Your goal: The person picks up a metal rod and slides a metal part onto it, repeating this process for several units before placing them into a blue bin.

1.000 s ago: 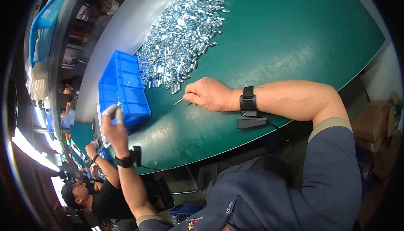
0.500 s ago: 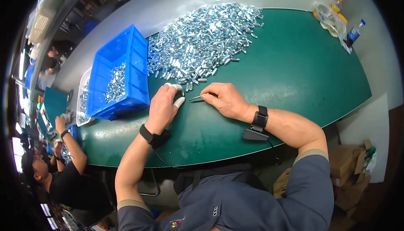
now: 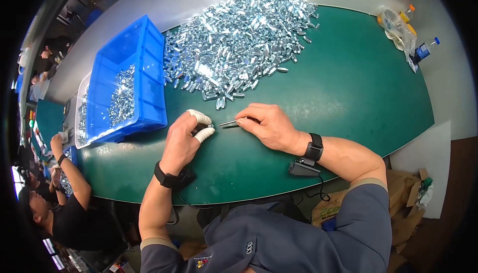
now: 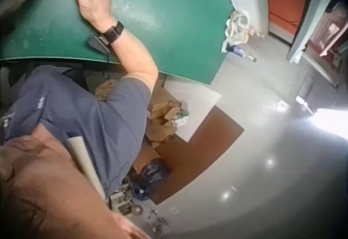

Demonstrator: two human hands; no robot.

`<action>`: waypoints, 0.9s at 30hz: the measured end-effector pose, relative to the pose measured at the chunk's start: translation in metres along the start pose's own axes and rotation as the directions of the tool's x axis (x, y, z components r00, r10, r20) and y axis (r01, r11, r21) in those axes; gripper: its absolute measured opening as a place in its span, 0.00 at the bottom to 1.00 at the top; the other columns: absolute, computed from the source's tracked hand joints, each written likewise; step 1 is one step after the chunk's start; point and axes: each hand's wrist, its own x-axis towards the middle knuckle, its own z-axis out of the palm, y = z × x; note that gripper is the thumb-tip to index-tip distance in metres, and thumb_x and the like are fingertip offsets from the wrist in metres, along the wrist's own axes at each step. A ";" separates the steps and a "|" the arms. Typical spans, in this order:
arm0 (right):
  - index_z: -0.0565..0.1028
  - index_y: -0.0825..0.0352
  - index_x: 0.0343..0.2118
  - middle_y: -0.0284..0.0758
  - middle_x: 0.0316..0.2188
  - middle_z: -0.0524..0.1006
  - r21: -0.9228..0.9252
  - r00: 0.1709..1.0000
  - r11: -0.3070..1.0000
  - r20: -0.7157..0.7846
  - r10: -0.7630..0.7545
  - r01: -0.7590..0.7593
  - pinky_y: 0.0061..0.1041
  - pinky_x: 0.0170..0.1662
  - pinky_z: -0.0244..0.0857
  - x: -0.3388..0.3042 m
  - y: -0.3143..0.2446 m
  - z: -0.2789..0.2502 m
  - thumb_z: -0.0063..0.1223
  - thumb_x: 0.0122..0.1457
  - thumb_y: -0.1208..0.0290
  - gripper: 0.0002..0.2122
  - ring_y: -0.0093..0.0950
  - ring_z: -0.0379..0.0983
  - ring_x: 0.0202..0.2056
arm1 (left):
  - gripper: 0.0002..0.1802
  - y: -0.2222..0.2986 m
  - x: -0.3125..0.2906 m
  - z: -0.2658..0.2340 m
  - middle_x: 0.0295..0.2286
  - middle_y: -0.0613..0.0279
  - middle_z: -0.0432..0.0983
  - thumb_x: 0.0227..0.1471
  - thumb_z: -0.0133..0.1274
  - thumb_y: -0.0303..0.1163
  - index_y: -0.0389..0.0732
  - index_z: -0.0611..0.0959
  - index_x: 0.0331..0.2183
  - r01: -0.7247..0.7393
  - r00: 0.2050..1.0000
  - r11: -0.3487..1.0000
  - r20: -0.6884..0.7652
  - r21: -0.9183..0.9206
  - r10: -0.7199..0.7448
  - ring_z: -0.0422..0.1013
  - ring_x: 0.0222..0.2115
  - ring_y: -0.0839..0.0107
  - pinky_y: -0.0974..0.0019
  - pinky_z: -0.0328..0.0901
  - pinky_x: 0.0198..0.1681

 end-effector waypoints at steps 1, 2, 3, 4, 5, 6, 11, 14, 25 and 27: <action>0.82 0.69 0.40 0.36 0.29 0.79 0.001 1.000 1.000 0.010 -0.005 0.005 0.26 0.33 0.68 -0.001 -0.001 0.000 0.56 0.65 0.72 0.07 0.27 0.76 0.29 | 0.11 0.001 0.000 0.002 0.32 0.60 0.77 0.48 0.68 0.24 0.37 0.84 0.36 0.016 0.999 0.998 0.030 -0.054 -0.014 0.74 0.29 0.66 0.65 0.70 0.34; 0.82 0.69 0.41 0.36 0.29 0.79 0.003 1.000 1.000 0.020 -0.011 0.011 0.27 0.33 0.68 -0.001 -0.001 0.000 0.56 0.65 0.72 0.07 0.27 0.76 0.29 | 0.12 0.001 0.000 0.005 0.31 0.60 0.77 0.48 0.68 0.25 0.37 0.84 0.36 0.034 0.998 0.994 0.061 -0.107 -0.027 0.73 0.28 0.68 0.66 0.70 0.33; 0.82 0.69 0.41 0.36 0.29 0.79 0.005 1.000 1.000 0.023 -0.004 0.004 0.27 0.33 0.68 -0.001 -0.001 -0.001 0.56 0.65 0.72 0.07 0.27 0.76 0.29 | 0.12 0.001 0.001 0.005 0.31 0.60 0.77 0.48 0.68 0.25 0.37 0.84 0.36 0.040 0.997 0.993 0.065 -0.111 -0.033 0.73 0.28 0.68 0.66 0.70 0.33; 0.82 0.69 0.40 0.36 0.29 0.79 0.007 1.000 1.000 0.028 -0.005 0.004 0.27 0.33 0.68 0.000 -0.001 -0.001 0.56 0.65 0.72 0.07 0.28 0.76 0.29 | 0.12 0.000 0.002 0.006 0.31 0.61 0.77 0.48 0.68 0.25 0.36 0.84 0.36 0.046 0.996 0.990 0.079 -0.131 -0.036 0.73 0.28 0.69 0.66 0.70 0.33; 0.82 0.69 0.40 0.36 0.29 0.79 0.009 0.999 1.000 0.034 -0.005 0.005 0.27 0.33 0.68 -0.001 -0.001 -0.001 0.56 0.65 0.72 0.07 0.28 0.76 0.29 | 0.11 0.000 0.002 0.008 0.31 0.61 0.77 0.49 0.68 0.25 0.36 0.84 0.36 0.053 0.995 0.987 0.094 -0.151 -0.039 0.74 0.28 0.70 0.66 0.70 0.33; 0.82 0.69 0.40 0.36 0.29 0.79 0.011 0.999 1.000 0.039 -0.005 0.005 0.27 0.33 0.68 -0.001 0.000 -0.001 0.56 0.65 0.72 0.07 0.28 0.76 0.29 | 0.11 -0.001 0.003 0.010 0.31 0.61 0.77 0.49 0.69 0.25 0.36 0.84 0.35 0.061 0.993 0.983 0.108 -0.171 -0.043 0.74 0.28 0.70 0.66 0.70 0.34; 0.82 0.69 0.40 0.36 0.28 0.79 0.047 0.999 0.999 0.039 0.016 -0.018 0.28 0.33 0.68 0.000 -0.004 -0.006 0.55 0.65 0.73 0.07 0.29 0.76 0.29 | 0.12 0.001 0.009 0.010 0.28 0.59 0.76 0.48 0.69 0.28 0.38 0.83 0.35 0.083 0.994 0.969 0.087 -0.231 -0.065 0.75 0.29 0.63 0.62 0.69 0.32; 0.82 0.67 0.38 0.39 0.29 0.79 0.030 0.998 0.999 0.057 0.015 -0.017 0.33 0.32 0.68 0.005 -0.004 -0.005 0.57 0.64 0.71 0.06 0.36 0.76 0.28 | 0.12 -0.002 0.009 0.010 0.30 0.60 0.78 0.47 0.69 0.25 0.36 0.84 0.35 0.091 0.993 0.966 0.098 -0.243 -0.069 0.75 0.28 0.68 0.65 0.70 0.34; 0.82 0.65 0.29 0.39 0.23 0.77 -0.182 0.972 0.968 0.189 -0.141 0.176 0.38 0.30 0.66 0.001 -0.016 0.006 0.60 0.61 0.69 0.06 0.41 0.75 0.26 | 0.11 -0.001 -0.001 0.019 0.30 0.56 0.78 0.50 0.67 0.31 0.39 0.82 0.34 -0.163 0.984 0.965 0.040 -0.205 0.174 0.75 0.33 0.53 0.56 0.70 0.37; 0.82 0.64 0.29 0.39 0.22 0.77 -0.194 0.960 0.955 0.215 -0.182 0.224 0.38 0.29 0.66 0.000 -0.016 0.009 0.60 0.61 0.69 0.07 0.41 0.74 0.26 | 0.11 0.001 -0.007 0.023 0.30 0.56 0.77 0.51 0.67 0.32 0.39 0.82 0.34 -0.169 0.982 0.966 0.046 -0.195 0.181 0.75 0.33 0.53 0.56 0.70 0.37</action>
